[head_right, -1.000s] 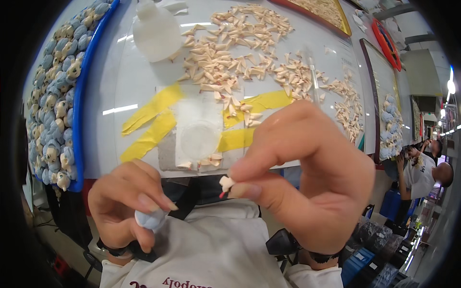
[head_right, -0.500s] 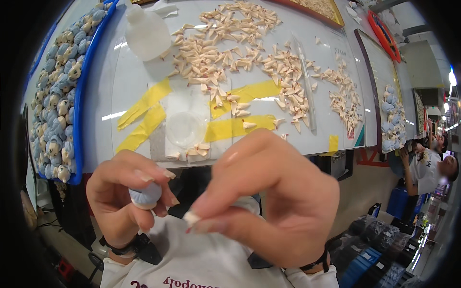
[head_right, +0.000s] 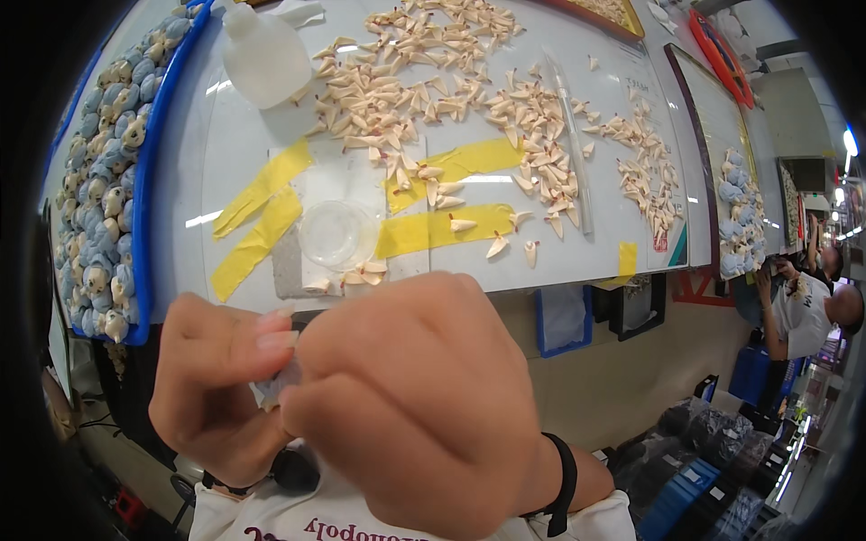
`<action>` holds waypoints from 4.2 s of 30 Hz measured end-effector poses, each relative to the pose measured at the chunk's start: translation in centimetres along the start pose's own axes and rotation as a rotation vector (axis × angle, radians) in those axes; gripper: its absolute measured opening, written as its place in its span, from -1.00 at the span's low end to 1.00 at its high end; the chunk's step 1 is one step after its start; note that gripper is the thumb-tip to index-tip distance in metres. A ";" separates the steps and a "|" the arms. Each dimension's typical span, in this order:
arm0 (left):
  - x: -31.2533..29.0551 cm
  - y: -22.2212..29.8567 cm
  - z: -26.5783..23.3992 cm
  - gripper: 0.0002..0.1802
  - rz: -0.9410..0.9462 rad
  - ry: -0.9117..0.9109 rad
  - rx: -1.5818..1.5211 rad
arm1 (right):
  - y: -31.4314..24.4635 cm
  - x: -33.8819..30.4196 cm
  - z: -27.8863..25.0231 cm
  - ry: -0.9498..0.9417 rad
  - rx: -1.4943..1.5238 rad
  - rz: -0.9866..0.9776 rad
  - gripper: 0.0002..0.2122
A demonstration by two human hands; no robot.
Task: The person sits at a table and assembles small doll heads by hand. They pick up a doll head from a blue tray, dip a small white component into a liquid container, and attach it to the head. The person repeats this process for multiple doll heads, placing the finished items back into the tray.
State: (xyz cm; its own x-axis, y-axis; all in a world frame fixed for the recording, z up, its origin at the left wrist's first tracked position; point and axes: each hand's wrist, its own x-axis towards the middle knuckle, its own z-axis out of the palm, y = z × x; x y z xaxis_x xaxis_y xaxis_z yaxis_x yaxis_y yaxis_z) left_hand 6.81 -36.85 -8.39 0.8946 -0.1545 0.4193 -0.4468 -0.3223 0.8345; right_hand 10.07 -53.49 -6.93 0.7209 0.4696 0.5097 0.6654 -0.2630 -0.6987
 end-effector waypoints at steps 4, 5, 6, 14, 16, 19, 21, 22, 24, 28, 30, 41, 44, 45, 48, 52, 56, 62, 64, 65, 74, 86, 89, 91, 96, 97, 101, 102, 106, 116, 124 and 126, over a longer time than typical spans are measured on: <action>0.0 0.1 0.2 -0.68 0.029 0.025 0.037 | 1.5 0.5 0.9 0.106 -0.074 -0.279 -0.72; 0.0 0.1 0.2 -0.68 0.018 0.029 0.022 | 1.3 0.6 0.7 0.079 -0.061 -0.250 -0.73; -0.1 0.2 0.2 -0.67 0.010 0.054 0.042 | 1.2 0.7 0.7 0.051 -0.048 -0.223 -0.73; 0.4 -0.4 0.4 -0.64 0.042 0.061 0.181 | 0.6 0.5 0.5 -0.048 -0.018 0.056 -0.78; 0.0 0.1 -1.1 -0.59 -0.007 0.082 0.092 | 0.3 2.7 -1.2 -0.230 0.048 0.041 -0.82; -0.3 -2.2 -1.7 -0.52 -0.070 0.073 -0.018 | 3.9 3.0 -3.9 -0.070 -0.166 0.157 -0.89; -0.8 -2.5 -2.7 -0.48 -0.139 0.090 -0.004 | 5.7 4.0 -5.5 -0.095 -0.349 0.338 -0.90; -0.9 -2.5 -3.3 -0.49 -0.137 0.041 0.052 | 6.4 4.8 -5.7 -0.138 -0.379 0.307 -0.89; -0.9 -2.9 -3.2 -0.50 -0.103 0.032 0.003 | 7.7 5.7 -5.7 -0.223 -0.439 0.252 -0.85; -0.7 -3.0 -2.9 -0.54 -0.110 0.010 -0.106 | 8.8 7.0 -4.8 -0.327 -0.456 0.260 -0.86; -0.8 -3.0 -3.0 -0.55 -0.114 0.009 -0.112 | 8.9 7.3 -4.7 -0.362 -0.554 0.213 -0.88; -0.8 -3.1 -3.5 -0.60 -0.088 0.030 -0.086 | 7.6 7.0 -5.3 -0.298 -0.486 0.308 -0.92; -1.2 -2.8 -3.9 -0.62 -0.108 0.044 -0.058 | 7.3 6.5 -6.3 -0.146 -0.346 0.369 -0.91; -1.4 -2.7 -4.1 -0.62 -0.121 0.049 -0.052 | 7.1 6.2 -6.6 -0.087 -0.288 0.388 -0.90; -2.1 -2.6 -3.8 -0.64 -0.192 0.128 -0.129 | 5.2 5.1 -7.3 0.013 -0.039 0.580 -0.91; -2.3 -1.9 -3.2 -0.63 -0.316 0.213 -0.261 | 3.9 2.4 -7.9 0.080 0.154 0.768 -0.88; -2.4 -1.6 -2.8 -0.61 -0.356 0.239 -0.316 | 3.2 -0.1 -7.9 0.181 0.314 0.834 -0.86; -2.5 -1.7 -2.5 -0.58 -0.334 0.251 -0.350 | 3.8 -3.6 -8.6 0.261 0.647 0.727 -0.86; -2.5 -1.7 -2.4 -0.57 -0.338 0.246 -0.365 | 3.8 -3.9 -8.3 0.283 0.759 0.687 -0.87; -2.5 -1.7 -2.3 -0.57 -0.337 0.244 -0.368 | 3.8 -3.9 -8.3 0.283 0.793 0.680 -0.87; -2.8 -2.0 -3.3 -0.62 -0.293 0.187 -0.495 | 4.3 -3.2 -8.3 0.333 0.931 0.583 -0.88; -2.3 -2.0 -2.6 -0.50 -0.496 0.308 -0.504 | 2.4 -0.4 -6.1 0.237 0.486 0.518 -0.76; -2.7 -2.6 -2.8 -0.48 -0.429 0.256 -0.480 | 3.0 0.9 -4.9 0.226 0.320 0.423 -0.81; -2.9 -3.2 -3.2 -0.47 -0.370 0.214 -0.434 | 3.5 1.7 -4.4 0.171 0.119 0.318 -0.84; -2.2 -2.4 -2.6 -0.54 -0.453 0.309 -0.610 | 2.6 2.4 -2.9 0.205 0.046 0.400 -0.86; -2.2 -2.4 -2.5 -0.56 -0.454 0.334 -0.671 | 2.6 2.6 -2.7 0.183 0.028 0.364 -0.87; -2.7 -3.8 -2.9 -0.66 -0.237 0.191 -0.531 | 3.3 2.7 -1.4 0.022 -0.114 0.143 -0.88; -2.7 -3.7 -3.1 -0.68 -0.219 0.160 -0.514 | 3.2 2.7 -1.0 0.007 -0.155 0.117 -0.87; -2.6 -4.2 -3.7 -0.75 -0.120 0.058 -0.404 | 2.5 2.7 -0.5 -0.026 -0.392 0.049 -0.84; -2.0 -2.5 -2.8 -0.63 -0.359 0.089 -0.635 | 2.4 2.7 -0.2 0.026 -0.533 -0.044 -0.82; -2.2 -5.0 -2.5 -0.55 0.005 -0.005 -0.536 | 2.2 2.5 0.2 0.038 -0.403 -0.014 -0.85; -1.9 -4.1 -1.8 -0.53 -0.087 0.111 -0.611 | 2.2 2.4 0.2 0.104 -0.250 -0.002 -0.86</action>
State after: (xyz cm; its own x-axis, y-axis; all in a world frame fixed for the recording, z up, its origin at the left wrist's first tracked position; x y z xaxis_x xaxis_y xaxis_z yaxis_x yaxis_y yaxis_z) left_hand 6.94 -33.54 -11.98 0.9366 -0.0430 0.3478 -0.3246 0.2677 0.9072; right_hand 13.18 -52.75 -7.32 0.7270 0.3846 0.5689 0.6847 -0.4681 -0.5586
